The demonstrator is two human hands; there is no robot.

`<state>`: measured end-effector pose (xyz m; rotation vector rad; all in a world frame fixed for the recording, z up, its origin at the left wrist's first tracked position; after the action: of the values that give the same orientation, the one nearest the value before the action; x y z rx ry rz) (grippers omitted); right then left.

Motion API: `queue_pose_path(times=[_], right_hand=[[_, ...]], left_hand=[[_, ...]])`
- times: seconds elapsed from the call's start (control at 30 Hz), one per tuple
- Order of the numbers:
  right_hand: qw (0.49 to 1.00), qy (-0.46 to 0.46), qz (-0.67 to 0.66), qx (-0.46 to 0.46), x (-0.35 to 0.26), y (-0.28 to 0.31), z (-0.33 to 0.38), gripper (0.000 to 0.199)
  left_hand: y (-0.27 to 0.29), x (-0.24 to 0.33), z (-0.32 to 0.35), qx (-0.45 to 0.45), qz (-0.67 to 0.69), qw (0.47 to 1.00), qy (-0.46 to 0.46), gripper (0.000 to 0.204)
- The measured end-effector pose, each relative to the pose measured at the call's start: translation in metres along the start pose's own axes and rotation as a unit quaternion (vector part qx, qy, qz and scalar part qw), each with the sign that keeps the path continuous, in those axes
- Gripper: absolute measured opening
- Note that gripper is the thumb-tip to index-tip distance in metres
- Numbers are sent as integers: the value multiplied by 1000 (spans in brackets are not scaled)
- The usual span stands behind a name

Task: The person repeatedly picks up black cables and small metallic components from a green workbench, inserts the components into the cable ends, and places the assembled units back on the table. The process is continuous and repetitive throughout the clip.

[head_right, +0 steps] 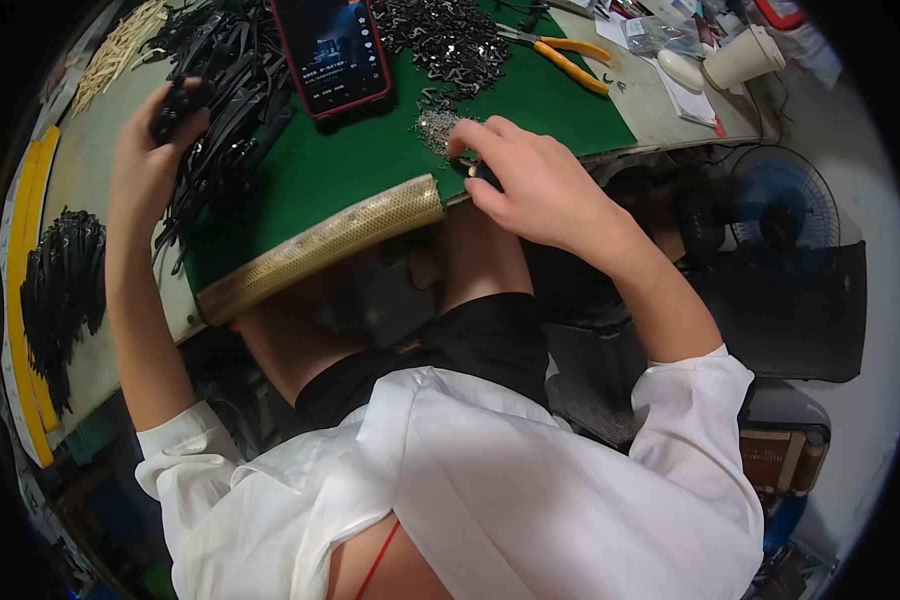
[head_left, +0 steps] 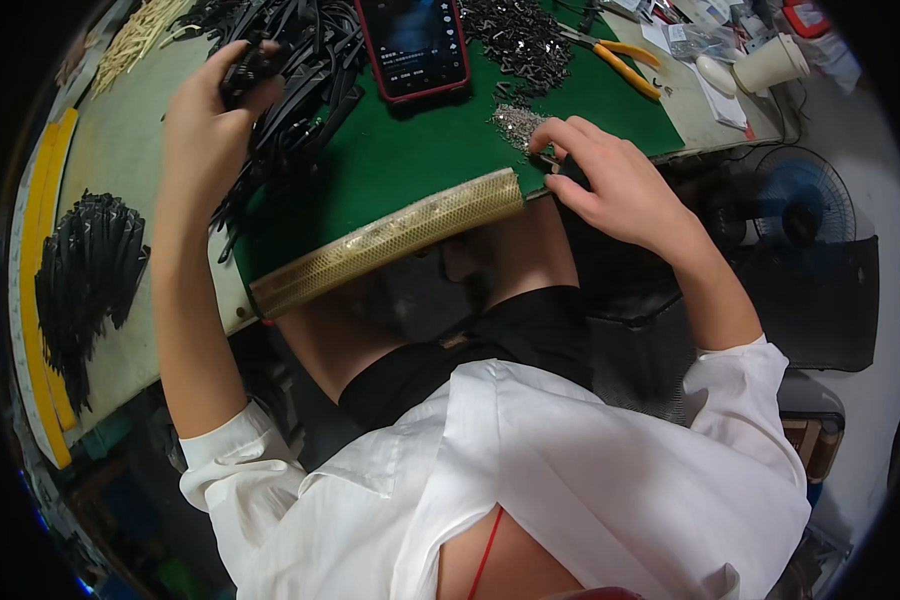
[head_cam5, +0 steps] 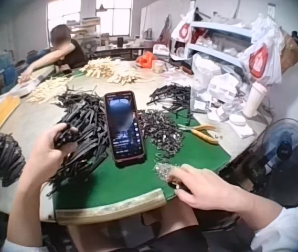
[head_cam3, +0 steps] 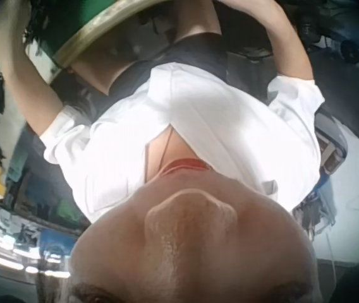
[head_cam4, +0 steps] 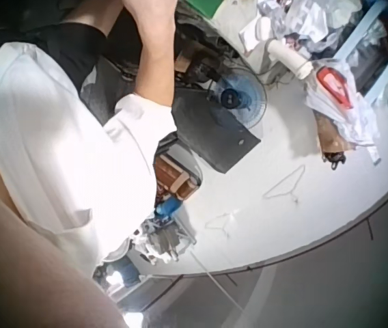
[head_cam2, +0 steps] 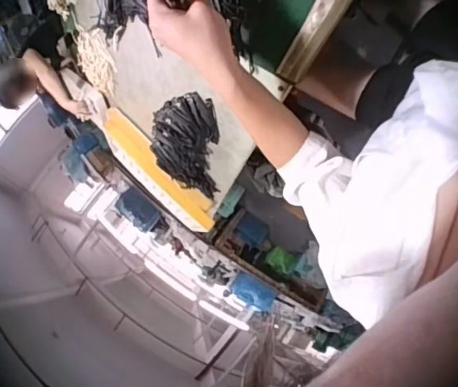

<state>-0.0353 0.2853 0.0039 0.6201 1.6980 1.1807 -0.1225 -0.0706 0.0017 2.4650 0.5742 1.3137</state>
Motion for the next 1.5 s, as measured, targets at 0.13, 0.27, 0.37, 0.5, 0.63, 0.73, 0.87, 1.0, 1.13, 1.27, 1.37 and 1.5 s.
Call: queue_pose_path(times=[0.13, 0.27, 0.37, 0.5, 0.63, 0.73, 0.87, 1.0, 1.13, 1.27, 1.37, 1.5], right_hand=[[1000, 2, 26, -10, 3, -2, -4, 25], [999, 7, 38, -18, 1, -3, -7, 25], [999, 12, 41, -26, -2, -2, -8, 25], [998, 6, 49, -32, -2, -2, -9, 27], [996, 7, 66, -55, -9, -2, -14, 28], [995, 10, 78, -65, -14, -2, -17, 29], [994, 2, 84, -67, -19, -2, -19, 31], [999, 40, -21, -30, -20, -4, -21, 33], [842, -75, -533, -44, -70, 1, -15, 33], [793, -95, -601, -37, -86, -2, -12, 36], [791, -99, -603, -42, -89, -4, -12, 36], [771, -138, -620, -44, -95, -2, -10, 32]], left_hand=[[0, 57, 19, -51, 117, 984, 125, 21], [0, 69, 38, -23, 142, 980, 135, 18], [-4, 77, 43, -21, 120, 984, 132, 22], [-15, 73, 49, 17, 174, 981, 84, 29], [-19, 75, 55, 3, 162, 982, 91, 29], [-27, 81, 61, -12, 113, 991, 76, 24], [-31, 88, 70, -4, 82, 995, 50, 22], [-36, 91, 75, -1, 22, 999, -39, 33], [-49, 93, 83, 9, -21, 994, -105, 30], [-54, 100, 83, 27, -19, 992, -119, 29], [-54, 97, 84, 36, -17, 990, -132, 30], [-55, 97, 82, 58, -56, 978, -190, 40]])
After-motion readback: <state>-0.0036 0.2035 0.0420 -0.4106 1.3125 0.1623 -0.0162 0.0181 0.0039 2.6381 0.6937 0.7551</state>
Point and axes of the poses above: each hand's wrist, its own z-axis away from the middle knuckle, its own y-axis out of the back of the hand, x = y × z, the point moved 1 cm from there along -z, towards the middle knuckle, and after that the axes turned 4 degrees about x, right-handed, at the moved point
